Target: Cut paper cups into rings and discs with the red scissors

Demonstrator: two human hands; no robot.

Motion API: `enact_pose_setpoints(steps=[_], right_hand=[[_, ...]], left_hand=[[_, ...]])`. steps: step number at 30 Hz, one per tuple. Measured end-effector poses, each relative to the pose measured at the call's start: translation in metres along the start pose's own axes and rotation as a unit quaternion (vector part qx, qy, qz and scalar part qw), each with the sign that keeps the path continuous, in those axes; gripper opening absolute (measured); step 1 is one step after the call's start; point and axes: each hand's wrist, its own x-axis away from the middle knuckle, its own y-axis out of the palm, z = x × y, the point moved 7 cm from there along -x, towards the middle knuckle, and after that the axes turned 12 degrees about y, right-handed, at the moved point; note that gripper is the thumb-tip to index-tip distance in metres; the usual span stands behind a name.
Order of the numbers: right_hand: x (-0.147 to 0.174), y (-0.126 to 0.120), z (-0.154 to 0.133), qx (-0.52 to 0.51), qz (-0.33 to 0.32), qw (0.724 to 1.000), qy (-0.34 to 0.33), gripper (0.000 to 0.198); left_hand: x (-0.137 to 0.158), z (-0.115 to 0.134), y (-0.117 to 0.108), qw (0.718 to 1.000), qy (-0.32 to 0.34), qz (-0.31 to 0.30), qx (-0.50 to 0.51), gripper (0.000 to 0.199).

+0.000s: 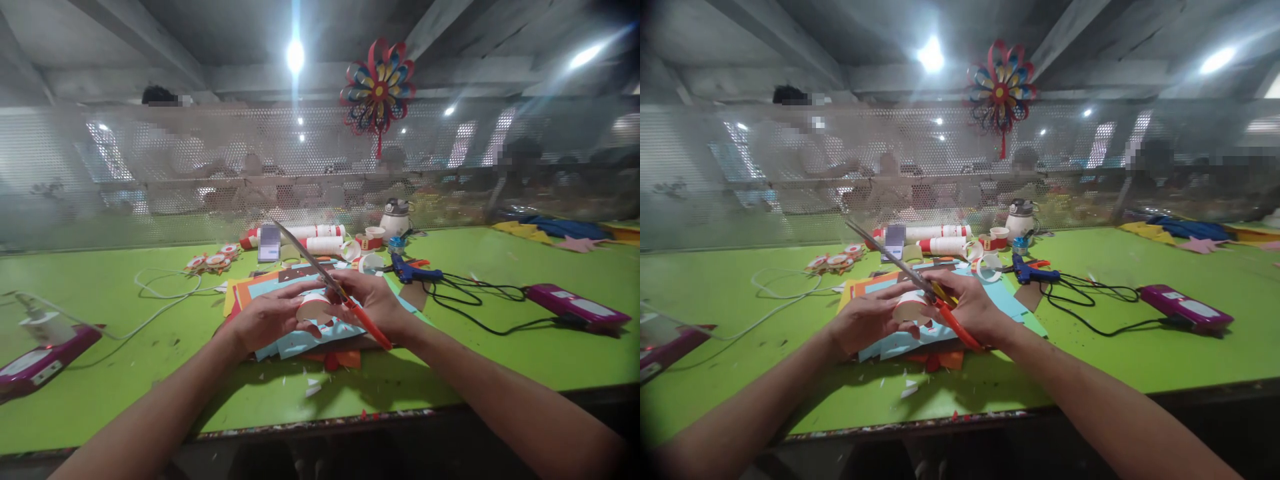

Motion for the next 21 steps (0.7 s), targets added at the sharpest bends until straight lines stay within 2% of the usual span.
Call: enact_pose_setpoints(steps=[5,8,12,16,21], right_hand=[[-0.001,-0.001,0.004,-0.016,0.012,1.0,0.01,0.04],[-0.002,-0.007,0.008,-0.032,0.053,0.997,0.04,0.044],[0.0,-0.014,0.008,-0.001,0.089,0.992,0.087,0.04],[0.008,-0.01,0.002,0.033,0.061,0.995,0.075,0.032],[0.016,0.011,0.003,0.117,-0.03,0.988,0.101,0.032]], left_hand=[[0.0,0.002,-0.004,0.999,0.003,0.041,-0.018,0.039],[0.001,0.009,-0.009,0.997,0.019,0.068,-0.039,0.038],[0.003,0.033,-0.019,0.989,0.083,0.102,-0.071,0.038],[0.006,0.058,-0.033,0.972,0.167,0.147,-0.077,0.032],[0.009,0.072,-0.05,0.953,0.222,0.194,-0.074,0.029]])
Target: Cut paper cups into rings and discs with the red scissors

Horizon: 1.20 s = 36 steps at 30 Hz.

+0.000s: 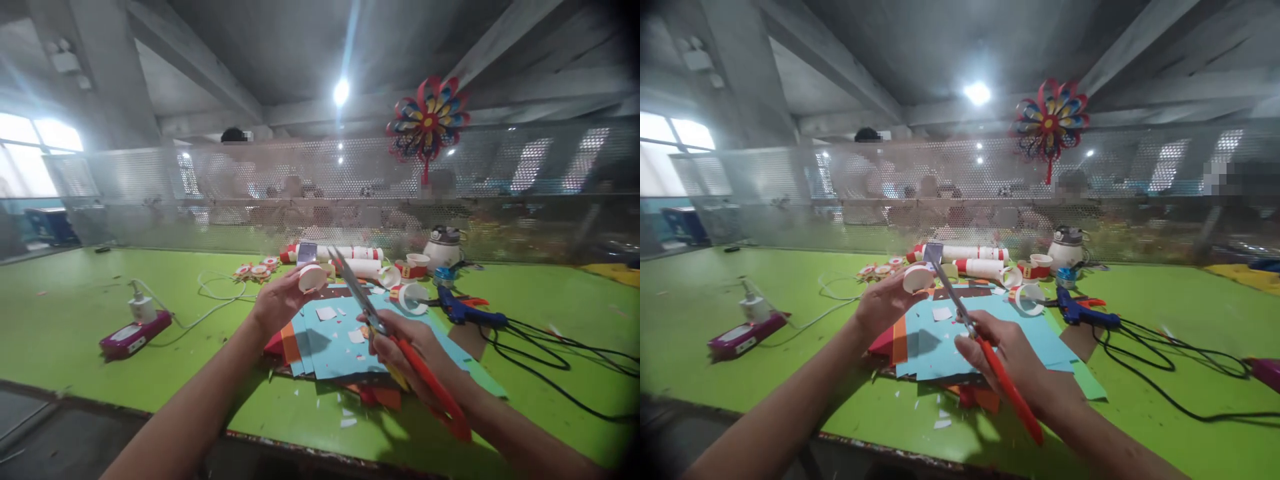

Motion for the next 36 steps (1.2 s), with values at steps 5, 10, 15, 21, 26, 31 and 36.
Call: enact_pose_setpoints(steps=[5,10,15,21,26,31,36], right_hand=[[0.002,0.017,0.003,0.041,-0.058,0.996,0.049,0.037],[0.0,0.019,0.01,0.062,-0.051,0.993,0.083,0.038],[-0.001,0.017,0.005,0.088,-0.029,0.992,0.087,0.037],[0.0,0.016,0.001,0.106,-0.018,0.991,0.086,0.037],[-0.001,0.014,0.003,0.121,-0.004,0.989,0.08,0.04],[-0.001,0.015,0.006,0.111,0.002,0.991,0.081,0.041],[-0.001,0.016,0.007,0.109,0.004,0.991,0.079,0.04]], left_hand=[[-0.003,0.002,-0.002,1.0,0.018,-0.009,-0.024,0.031],[-0.001,0.002,0.001,0.998,0.027,-0.016,-0.05,0.032],[0.0,0.005,0.003,0.996,0.049,-0.019,-0.066,0.034],[0.0,0.005,0.004,0.995,0.052,-0.014,-0.088,0.032],[0.001,0.005,0.004,0.993,0.06,-0.018,-0.098,0.03],[0.0,0.004,0.006,0.993,0.058,-0.037,-0.095,0.032],[0.001,0.003,0.005,0.995,0.051,-0.03,-0.083,0.032]])
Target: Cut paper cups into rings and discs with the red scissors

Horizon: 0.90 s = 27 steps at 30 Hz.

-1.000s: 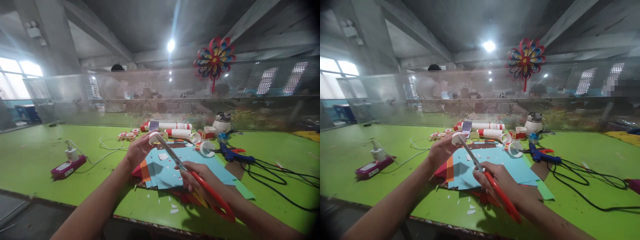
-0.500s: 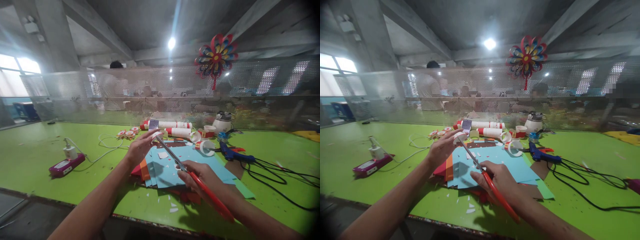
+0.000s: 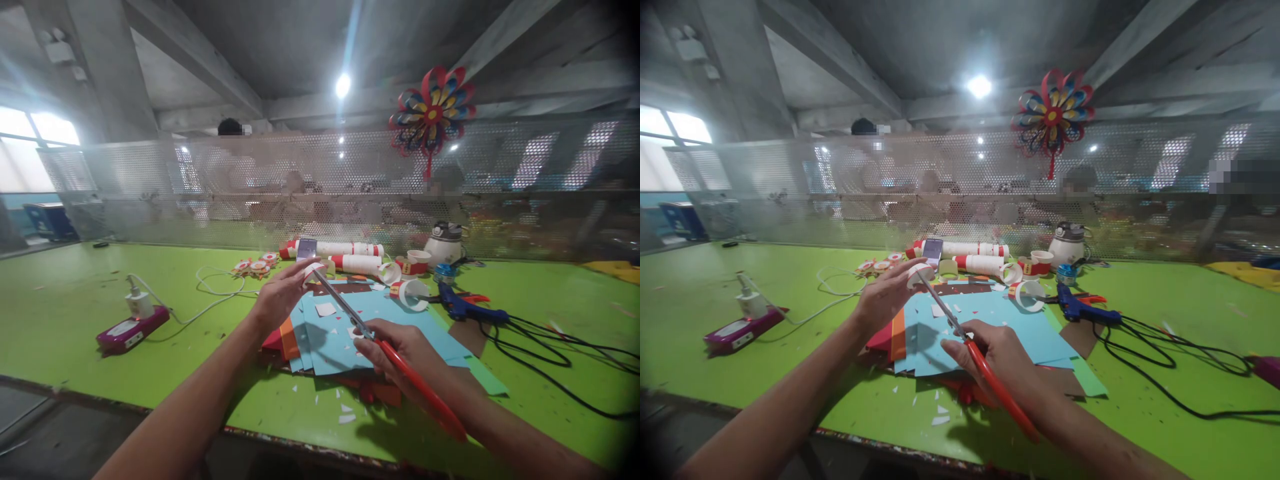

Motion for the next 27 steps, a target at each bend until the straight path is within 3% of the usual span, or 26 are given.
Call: enact_pose_setpoints(steps=[3,10,12,16,19,22,27], right_hand=[[-0.001,-0.002,0.0,0.001,0.005,1.0,-0.012,0.037],[-0.01,-0.007,0.01,0.005,0.009,0.999,-0.043,0.035],[-0.014,-0.008,0.017,0.007,0.011,0.999,-0.036,0.036],[-0.02,-0.011,0.023,0.032,0.023,0.997,-0.068,0.037],[-0.021,-0.013,0.025,0.024,0.024,0.996,-0.084,0.037],[-0.021,-0.014,0.026,0.018,0.033,0.994,-0.1,0.036],[-0.02,-0.015,0.025,0.033,0.062,0.986,-0.148,0.033]], left_hand=[[-0.002,0.001,-0.004,0.999,0.011,0.004,-0.036,0.033],[-0.009,0.024,-0.01,0.979,0.12,-0.011,-0.167,0.055],[-0.008,0.036,-0.008,0.956,0.172,-0.015,-0.235,0.065],[-0.001,0.058,0.001,0.886,0.266,-0.027,-0.379,0.077],[0.002,0.064,0.007,0.863,0.296,-0.036,-0.409,0.076],[0.001,0.061,0.006,0.879,0.279,-0.042,-0.385,0.07],[-0.003,0.044,0.003,0.94,0.206,-0.072,-0.26,0.056]])
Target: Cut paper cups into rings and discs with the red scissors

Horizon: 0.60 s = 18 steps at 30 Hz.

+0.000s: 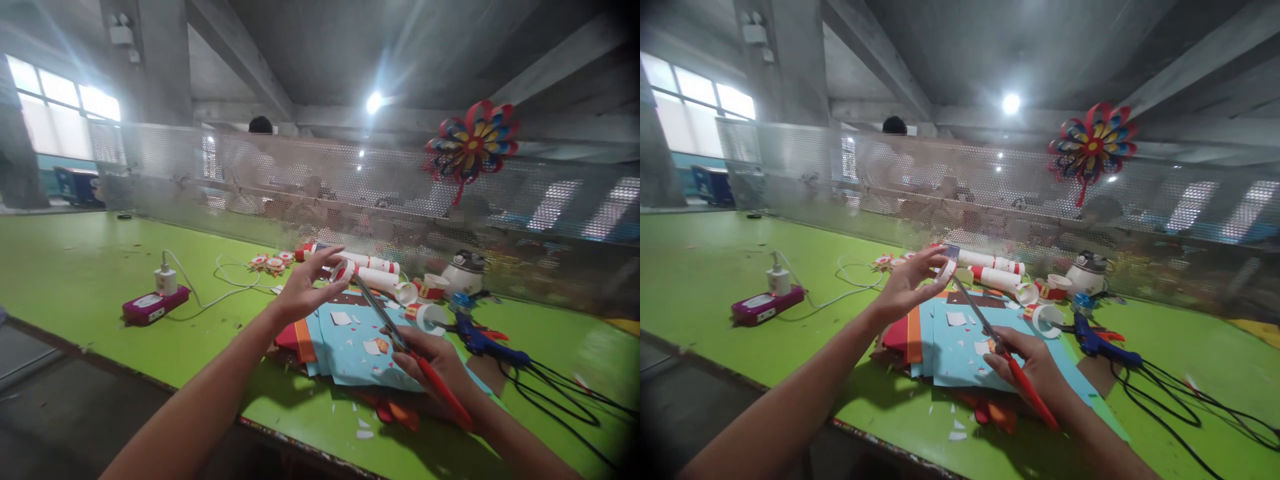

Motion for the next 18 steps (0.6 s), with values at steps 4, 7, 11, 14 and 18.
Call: enact_pose_setpoints(steps=[4,7,11,14,18], right_hand=[[0.002,-0.004,-0.01,0.039,0.031,0.998,-0.032,0.032],[0.004,-0.006,-0.019,0.075,0.039,0.996,-0.036,0.027],[0.006,-0.008,-0.026,0.097,0.051,0.993,-0.04,0.026],[0.007,-0.008,-0.029,0.105,0.052,0.992,-0.047,0.024],[0.007,-0.006,-0.03,0.123,0.049,0.99,-0.045,0.023]], left_hand=[[0.002,-0.006,0.007,0.992,-0.052,-0.03,0.108,0.055],[0.002,-0.006,0.008,0.987,-0.073,-0.04,0.138,0.055],[0.002,-0.01,0.005,0.983,-0.089,-0.039,0.154,0.055],[0.003,-0.012,0.002,0.981,-0.097,-0.046,0.159,0.057],[0.003,-0.013,-0.002,0.981,-0.103,-0.064,0.149,0.061]])
